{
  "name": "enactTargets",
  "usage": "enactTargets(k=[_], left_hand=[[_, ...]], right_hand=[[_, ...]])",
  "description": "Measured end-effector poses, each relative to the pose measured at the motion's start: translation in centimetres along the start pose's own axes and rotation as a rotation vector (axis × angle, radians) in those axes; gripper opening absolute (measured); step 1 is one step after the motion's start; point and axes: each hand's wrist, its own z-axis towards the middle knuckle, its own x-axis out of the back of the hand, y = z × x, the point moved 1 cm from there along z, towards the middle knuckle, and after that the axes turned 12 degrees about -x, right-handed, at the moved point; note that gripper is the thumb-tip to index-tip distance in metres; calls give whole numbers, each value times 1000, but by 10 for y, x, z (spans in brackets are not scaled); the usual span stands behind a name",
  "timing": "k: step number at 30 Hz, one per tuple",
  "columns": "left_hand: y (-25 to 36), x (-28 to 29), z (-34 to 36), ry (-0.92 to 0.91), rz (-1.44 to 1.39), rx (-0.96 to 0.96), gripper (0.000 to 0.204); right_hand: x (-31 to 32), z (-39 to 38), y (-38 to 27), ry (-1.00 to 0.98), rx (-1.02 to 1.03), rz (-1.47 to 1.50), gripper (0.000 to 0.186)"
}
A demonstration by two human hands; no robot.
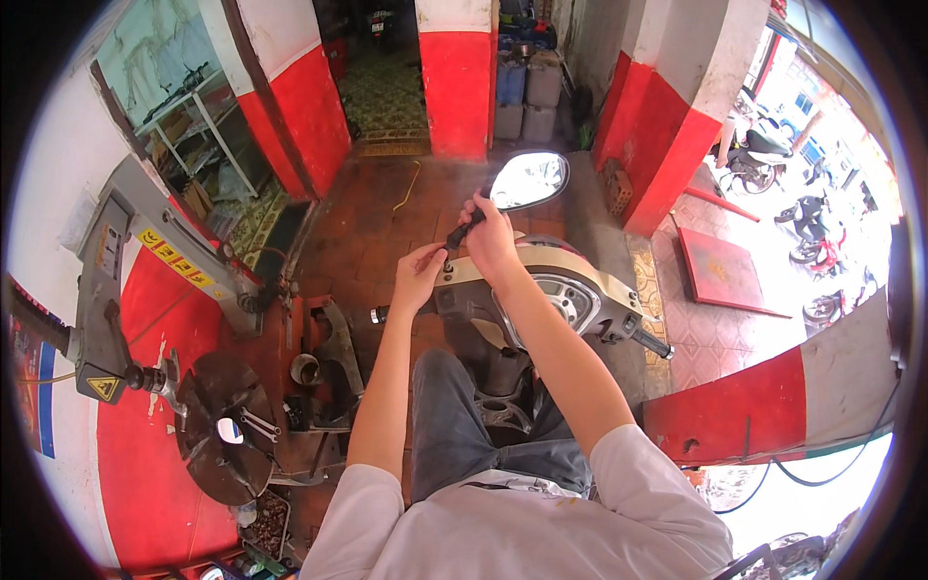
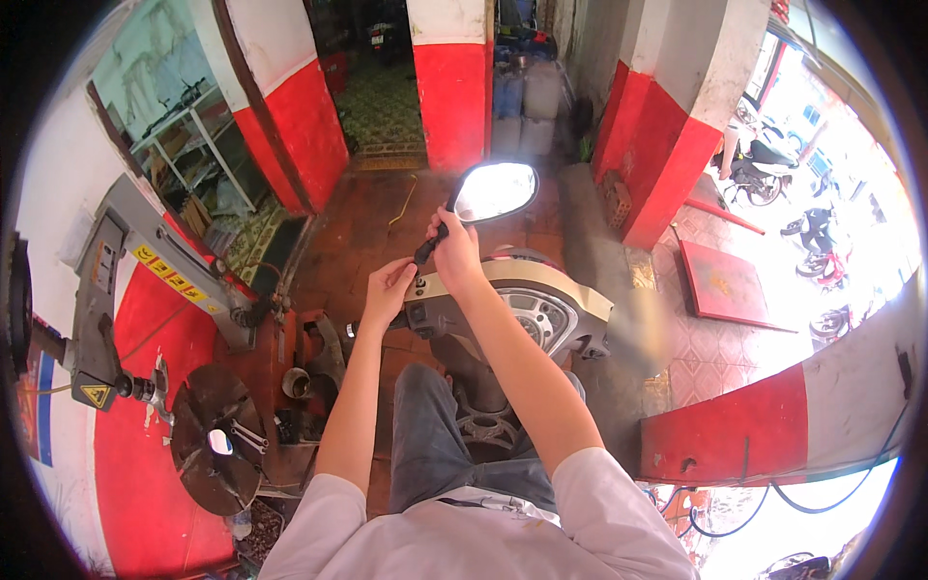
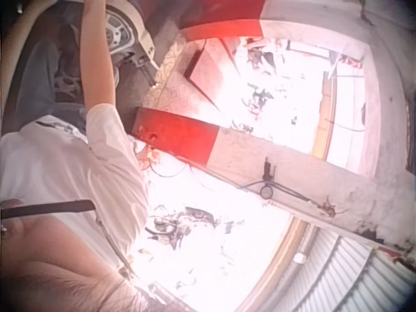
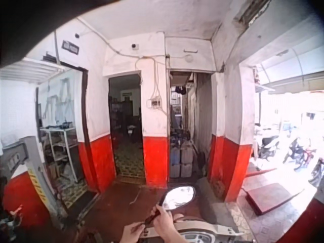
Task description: The person adjusts the side mirrors on a motorcycle using a wrench and by hand, first checking the positioning on the handlebars and then tightening the nuts at the base of the mirrors.
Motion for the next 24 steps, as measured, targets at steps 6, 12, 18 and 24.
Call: enactTargets(k=[6, 12, 18, 24], left_hand=[[-3, -6, -9, 45, 22, 24, 28], [25, -24, -2, 18, 51, -112, 24], [59, -109, 12, -255, 57, -243, 22], [64, -237, 6, -559, 10, -327, 28]], right_hand=[[8, 4, 5, 9, 50, -34, 14], [-20, -18, -25, -24, 65, -69, 11], [-25, -82, -104, 50, 238, -222, 24], [47, -151, -191, 200, 446, -238, 42]])
